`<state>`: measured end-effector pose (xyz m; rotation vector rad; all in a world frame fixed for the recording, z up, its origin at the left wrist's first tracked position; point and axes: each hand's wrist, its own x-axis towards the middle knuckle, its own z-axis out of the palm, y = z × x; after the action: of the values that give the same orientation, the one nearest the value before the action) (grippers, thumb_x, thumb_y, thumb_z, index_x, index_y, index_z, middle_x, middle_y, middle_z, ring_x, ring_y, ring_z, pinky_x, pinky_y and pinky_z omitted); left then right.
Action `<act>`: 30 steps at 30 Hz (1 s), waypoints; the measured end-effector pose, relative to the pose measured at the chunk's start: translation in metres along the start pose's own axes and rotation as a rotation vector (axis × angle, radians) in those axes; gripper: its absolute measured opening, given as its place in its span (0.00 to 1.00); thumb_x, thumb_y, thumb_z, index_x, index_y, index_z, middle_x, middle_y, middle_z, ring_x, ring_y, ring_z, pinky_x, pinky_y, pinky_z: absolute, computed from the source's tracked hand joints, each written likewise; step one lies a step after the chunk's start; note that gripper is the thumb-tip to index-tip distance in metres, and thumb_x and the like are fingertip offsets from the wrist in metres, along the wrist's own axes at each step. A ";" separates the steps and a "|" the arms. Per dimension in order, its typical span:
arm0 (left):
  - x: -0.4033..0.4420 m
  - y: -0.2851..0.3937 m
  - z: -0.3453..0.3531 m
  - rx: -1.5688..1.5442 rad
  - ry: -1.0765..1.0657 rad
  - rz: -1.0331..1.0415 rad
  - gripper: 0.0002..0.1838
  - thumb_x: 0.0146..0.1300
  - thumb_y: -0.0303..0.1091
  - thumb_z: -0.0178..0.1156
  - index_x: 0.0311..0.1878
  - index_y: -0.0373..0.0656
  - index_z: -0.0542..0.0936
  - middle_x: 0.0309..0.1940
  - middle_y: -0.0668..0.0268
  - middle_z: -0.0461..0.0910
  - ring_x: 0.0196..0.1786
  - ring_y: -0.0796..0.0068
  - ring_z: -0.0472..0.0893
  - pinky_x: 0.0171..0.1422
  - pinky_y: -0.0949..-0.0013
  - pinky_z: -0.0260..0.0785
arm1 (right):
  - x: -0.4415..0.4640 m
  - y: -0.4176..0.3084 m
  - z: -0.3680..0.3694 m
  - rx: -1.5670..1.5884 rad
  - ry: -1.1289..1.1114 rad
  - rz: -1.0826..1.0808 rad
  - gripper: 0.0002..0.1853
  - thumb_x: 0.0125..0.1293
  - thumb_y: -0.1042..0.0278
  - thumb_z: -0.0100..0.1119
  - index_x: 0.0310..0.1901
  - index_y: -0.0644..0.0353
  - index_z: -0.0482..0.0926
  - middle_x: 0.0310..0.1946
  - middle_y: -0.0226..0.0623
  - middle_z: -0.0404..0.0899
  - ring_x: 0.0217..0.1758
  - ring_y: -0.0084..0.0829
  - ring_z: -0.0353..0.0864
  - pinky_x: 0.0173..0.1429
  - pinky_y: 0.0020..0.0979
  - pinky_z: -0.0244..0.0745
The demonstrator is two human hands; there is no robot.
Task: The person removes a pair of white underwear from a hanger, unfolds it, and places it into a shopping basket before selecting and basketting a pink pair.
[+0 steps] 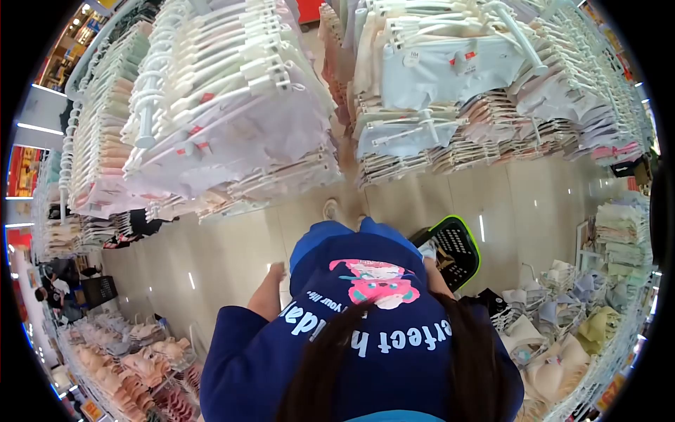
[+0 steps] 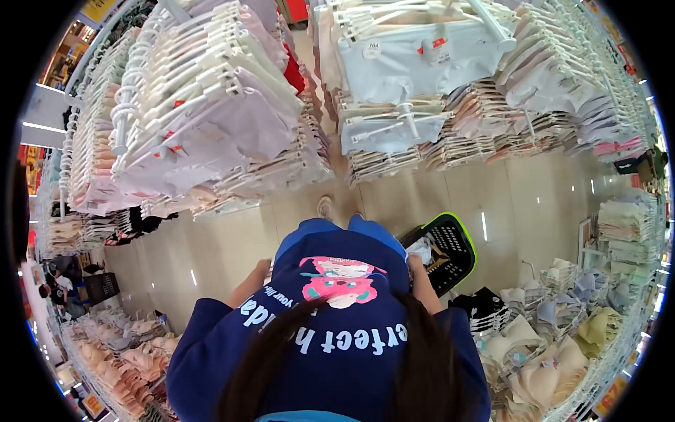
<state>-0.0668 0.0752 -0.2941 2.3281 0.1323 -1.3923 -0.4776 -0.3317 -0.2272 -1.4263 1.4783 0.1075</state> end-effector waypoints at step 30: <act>-0.070 0.006 -0.175 0.153 0.064 0.570 0.20 0.62 0.44 0.53 0.50 0.40 0.75 0.41 0.55 0.80 0.46 0.62 0.79 0.51 0.65 0.70 | -0.093 -0.245 0.206 -0.054 -0.155 -0.580 0.16 0.62 0.64 0.53 0.49 0.62 0.73 0.37 0.38 0.78 0.37 0.29 0.78 0.41 0.29 0.73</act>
<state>0.0439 0.1492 -0.1609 2.2717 -0.5929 -1.0651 -0.1895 -0.2011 -0.1218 -1.7933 0.8983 -0.1023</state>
